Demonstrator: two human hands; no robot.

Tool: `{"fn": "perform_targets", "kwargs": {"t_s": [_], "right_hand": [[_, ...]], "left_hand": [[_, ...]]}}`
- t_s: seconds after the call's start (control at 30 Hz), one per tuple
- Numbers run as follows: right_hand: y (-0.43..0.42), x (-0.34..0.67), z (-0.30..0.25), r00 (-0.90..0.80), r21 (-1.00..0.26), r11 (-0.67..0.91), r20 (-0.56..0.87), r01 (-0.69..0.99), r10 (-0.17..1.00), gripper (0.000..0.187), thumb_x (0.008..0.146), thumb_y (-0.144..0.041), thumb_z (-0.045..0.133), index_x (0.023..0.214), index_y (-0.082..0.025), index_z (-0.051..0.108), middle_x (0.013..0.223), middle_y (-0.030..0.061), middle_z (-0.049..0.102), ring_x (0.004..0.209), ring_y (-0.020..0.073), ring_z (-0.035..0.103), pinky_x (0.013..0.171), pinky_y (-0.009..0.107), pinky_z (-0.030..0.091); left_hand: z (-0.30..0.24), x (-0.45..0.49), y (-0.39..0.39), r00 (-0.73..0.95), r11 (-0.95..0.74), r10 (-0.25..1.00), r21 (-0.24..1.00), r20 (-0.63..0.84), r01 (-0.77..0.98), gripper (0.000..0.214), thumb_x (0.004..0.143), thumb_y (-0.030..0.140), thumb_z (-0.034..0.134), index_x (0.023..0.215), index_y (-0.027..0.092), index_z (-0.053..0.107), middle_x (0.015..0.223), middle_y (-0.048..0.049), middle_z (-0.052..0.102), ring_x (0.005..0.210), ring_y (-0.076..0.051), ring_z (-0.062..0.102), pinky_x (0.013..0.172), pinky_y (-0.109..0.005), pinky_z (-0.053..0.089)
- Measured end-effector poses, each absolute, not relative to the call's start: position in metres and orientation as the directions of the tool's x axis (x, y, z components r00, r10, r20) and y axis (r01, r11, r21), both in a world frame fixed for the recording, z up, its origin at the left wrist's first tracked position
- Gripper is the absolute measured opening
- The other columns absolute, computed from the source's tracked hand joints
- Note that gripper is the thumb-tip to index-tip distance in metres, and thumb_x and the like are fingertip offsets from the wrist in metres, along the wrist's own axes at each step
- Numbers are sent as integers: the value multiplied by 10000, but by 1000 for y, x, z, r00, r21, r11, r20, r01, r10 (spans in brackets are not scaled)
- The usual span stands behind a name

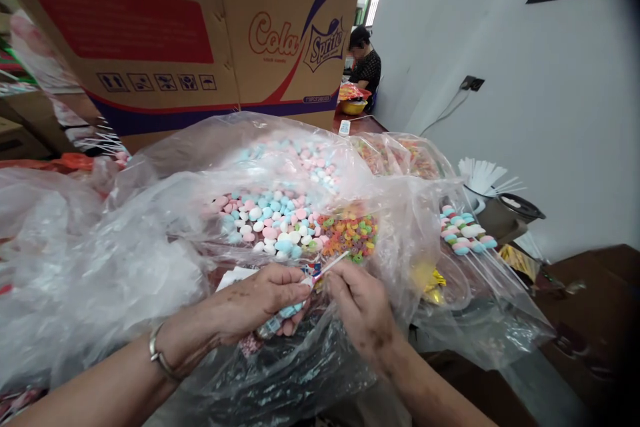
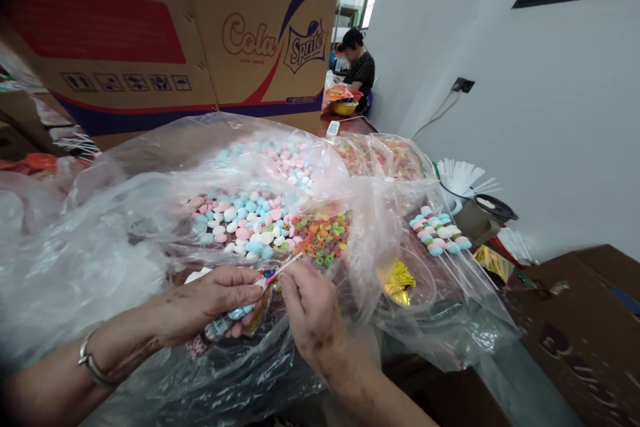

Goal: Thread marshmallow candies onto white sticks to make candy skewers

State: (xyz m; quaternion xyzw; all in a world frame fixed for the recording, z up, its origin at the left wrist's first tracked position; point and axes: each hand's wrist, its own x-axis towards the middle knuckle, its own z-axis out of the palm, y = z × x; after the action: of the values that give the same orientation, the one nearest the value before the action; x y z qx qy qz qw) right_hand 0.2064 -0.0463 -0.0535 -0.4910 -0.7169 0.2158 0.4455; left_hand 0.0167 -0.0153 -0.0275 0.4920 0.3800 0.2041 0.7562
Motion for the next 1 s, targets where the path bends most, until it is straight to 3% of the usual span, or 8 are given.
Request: {"fn": "perform_targets", "kwargs": {"t_s": [0.13,0.3,0.4,0.5,0.67,0.73,0.87,1.0], "right_hand": [[-53,215,-43,-457,-77,688,694,721,557,316,994,-201,408,1229,-140,610,1132,119,686,1044,255,554,966,416,361],[-58,216,-28,-733,189,770,503,610,457,318,975,-149,360,1048,-52,654,921,122,670,866,253,529,946,458,346],[-57,217,-27,-724,230,732,498,641,478,243,927,-137,415,909,-85,651,837,114,646,801,256,509,887,466,365],[-54,216,-30,-639,156,663,495,732,589,165,885,-151,480,794,-135,617,757,87,623,747,243,486,760,422,380],[-55,222,-28,-555,20,615,454,788,697,186,896,-196,510,719,-177,565,694,44,597,710,210,468,704,374,373],[-55,239,-21,-496,-16,617,578,787,648,227,936,-167,441,757,-181,580,710,44,604,718,201,486,719,364,387],[-50,313,-11,-155,-112,361,757,926,634,229,968,-160,410,1006,-173,636,931,97,678,904,219,579,859,368,433],[-35,379,-24,-90,-10,94,200,996,976,237,936,-141,463,994,-187,689,953,99,705,919,227,633,836,335,470]], "left_hand": [[-26,20,-17,608,425,679,895,-413,133,328,783,459,696,633,176,625,550,30,559,483,-122,482,458,-222,349],[-22,21,-20,656,500,580,847,-483,182,297,740,440,724,629,180,633,546,30,556,481,-118,449,462,-216,355],[-22,22,-18,692,415,554,874,-463,252,287,818,445,648,709,180,669,577,28,559,489,-119,459,475,-218,355],[-24,26,-17,665,-25,703,926,-252,376,192,866,379,605,820,212,689,726,-11,657,645,-178,585,592,-247,441],[-32,32,-22,713,-743,619,542,330,394,185,899,187,526,932,226,704,858,-70,725,781,-223,645,734,-290,468],[-32,31,-22,683,-755,627,508,374,415,188,905,182,514,854,227,689,735,-42,682,672,-198,608,655,-277,449],[-28,21,-18,506,-427,845,786,172,446,245,915,391,553,760,234,657,609,10,578,548,-154,515,518,-230,402],[-23,16,-17,382,-117,924,942,-13,315,368,812,540,639,629,220,648,555,21,527,497,-129,421,422,-201,329]]}}
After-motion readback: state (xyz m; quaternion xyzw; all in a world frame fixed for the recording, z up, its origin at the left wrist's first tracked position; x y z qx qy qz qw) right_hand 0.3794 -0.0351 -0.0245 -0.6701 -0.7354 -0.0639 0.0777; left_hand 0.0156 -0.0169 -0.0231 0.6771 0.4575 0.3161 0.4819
